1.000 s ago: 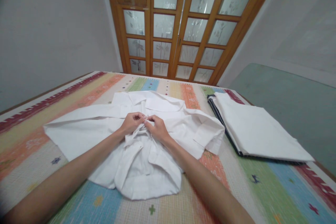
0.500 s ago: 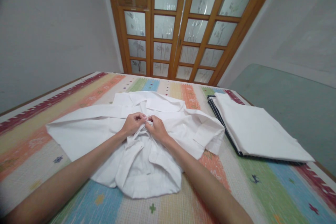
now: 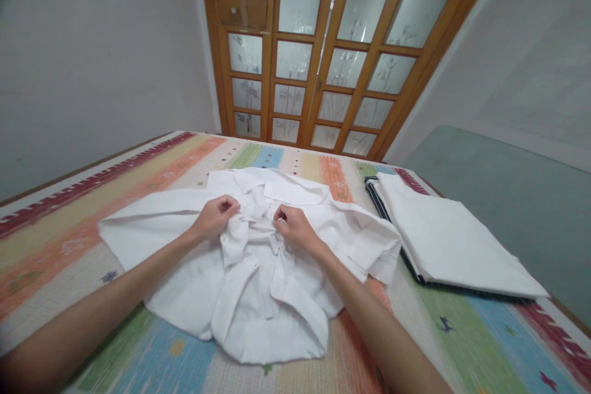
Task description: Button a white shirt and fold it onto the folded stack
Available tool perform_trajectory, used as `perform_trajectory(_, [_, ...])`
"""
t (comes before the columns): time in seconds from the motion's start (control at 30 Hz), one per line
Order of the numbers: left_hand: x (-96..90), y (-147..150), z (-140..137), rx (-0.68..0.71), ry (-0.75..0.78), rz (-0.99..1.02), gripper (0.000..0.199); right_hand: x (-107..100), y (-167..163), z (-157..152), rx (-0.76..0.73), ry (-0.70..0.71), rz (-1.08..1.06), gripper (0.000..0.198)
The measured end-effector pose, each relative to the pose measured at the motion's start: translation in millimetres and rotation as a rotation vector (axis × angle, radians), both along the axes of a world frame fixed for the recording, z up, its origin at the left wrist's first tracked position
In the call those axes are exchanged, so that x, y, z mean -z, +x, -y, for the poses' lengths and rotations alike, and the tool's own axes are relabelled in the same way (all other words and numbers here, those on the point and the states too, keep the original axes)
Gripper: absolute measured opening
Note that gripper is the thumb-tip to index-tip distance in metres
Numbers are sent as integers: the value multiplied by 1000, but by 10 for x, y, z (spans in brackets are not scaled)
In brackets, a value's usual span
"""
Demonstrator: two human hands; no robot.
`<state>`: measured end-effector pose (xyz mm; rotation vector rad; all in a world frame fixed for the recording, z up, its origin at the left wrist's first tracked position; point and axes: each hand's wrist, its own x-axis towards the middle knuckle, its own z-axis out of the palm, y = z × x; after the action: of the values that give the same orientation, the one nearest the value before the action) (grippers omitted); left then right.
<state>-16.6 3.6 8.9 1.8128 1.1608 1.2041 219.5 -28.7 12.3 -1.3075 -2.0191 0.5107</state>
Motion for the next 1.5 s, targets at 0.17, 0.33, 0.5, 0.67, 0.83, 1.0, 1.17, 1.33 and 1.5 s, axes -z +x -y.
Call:
perform_trajectory(0.17, [-187, -273, 199, 200, -44, -38, 27, -157, 124, 12, 39, -104, 222, 17])
perform_trajectory(0.33, [-389, -144, 291, 357, -10, -61, 28, -136, -143, -80, 50, 94, 354, 25])
perform_trajectory(0.5, [-438, -105, 256, 358, 41, -108, 24, -148, -181, -242, 92, 151, 471, 18])
perform_trajectory(0.67, [-400, -292, 111, 132, 118, -248, 20, -239, -6, -325, 180, 150, 478, 28])
perform_trajectory(0.83, [-433, -408, -128, 40, 130, -450, 18, -291, -12, -263, 16, 106, 231, 32])
perform_trajectory(1.0, [-596, -166, -102, 154, 259, -525, 16, -296, -86, -195, -18, -27, 20, 29])
perform_trajectory(1.17, [-641, 301, 17, 348, 212, -456, 22, -313, -149, -160, -7, -51, 14, 22])
perform_trajectory(1.33, [-427, 449, -54, 318, 186, -366, 18, -263, -126, -164, 46, -18, 137, 24])
perform_trajectory(1.5, [-162, 452, -108, 206, 63, -173, 17, -207, -169, -160, 115, 53, 147, 21])
